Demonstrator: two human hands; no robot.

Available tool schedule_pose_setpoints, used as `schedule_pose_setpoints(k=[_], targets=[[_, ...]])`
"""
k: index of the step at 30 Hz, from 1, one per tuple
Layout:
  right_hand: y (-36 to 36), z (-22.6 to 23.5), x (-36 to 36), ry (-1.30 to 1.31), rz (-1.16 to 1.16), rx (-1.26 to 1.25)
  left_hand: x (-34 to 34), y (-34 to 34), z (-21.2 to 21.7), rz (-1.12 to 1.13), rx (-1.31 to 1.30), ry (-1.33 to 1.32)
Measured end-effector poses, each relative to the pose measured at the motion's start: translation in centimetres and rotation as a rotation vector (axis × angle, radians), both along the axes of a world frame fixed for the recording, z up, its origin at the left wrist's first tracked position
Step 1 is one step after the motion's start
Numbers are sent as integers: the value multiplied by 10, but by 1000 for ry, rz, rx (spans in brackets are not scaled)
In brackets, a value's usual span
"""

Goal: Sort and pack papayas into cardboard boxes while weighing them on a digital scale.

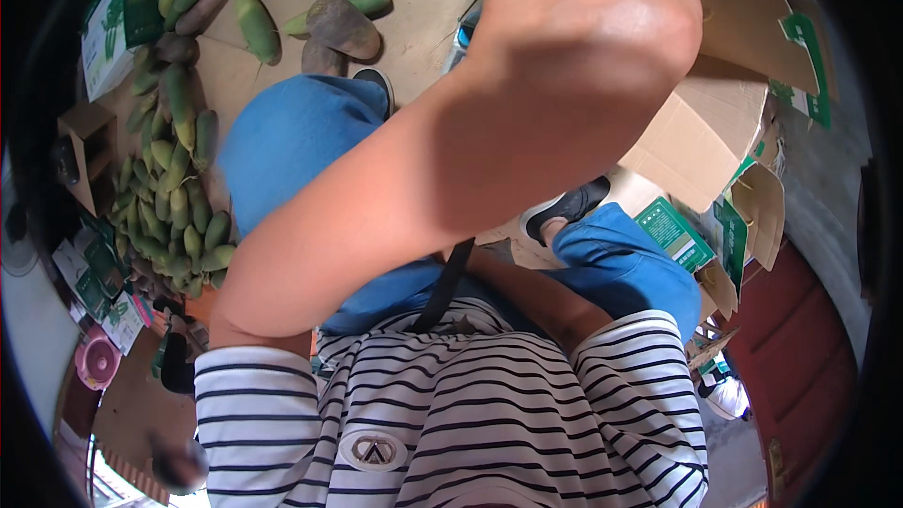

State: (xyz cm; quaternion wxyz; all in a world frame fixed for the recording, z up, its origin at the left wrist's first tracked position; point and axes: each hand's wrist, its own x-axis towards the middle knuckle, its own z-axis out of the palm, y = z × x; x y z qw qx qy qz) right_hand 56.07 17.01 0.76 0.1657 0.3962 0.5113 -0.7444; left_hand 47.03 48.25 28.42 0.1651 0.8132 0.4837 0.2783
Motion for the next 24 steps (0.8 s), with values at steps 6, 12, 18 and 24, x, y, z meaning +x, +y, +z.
schedule_pose_setpoints(k=[6, 12, 18, 24], targets=[[5, -42, -15, -41, 176, 360, 18, -9, 22, 36, -31, -97], [122, 14, 41, 112, -201, 1077, -28, -14, 81, 146, 47, -340], [223, 174, 19, -95, -859, 770, -209, -48, -63, 629, 13, -319], [218, 272, -78, 268, -242, 1511, -471, -207, -252, 1114, -314, 569]])
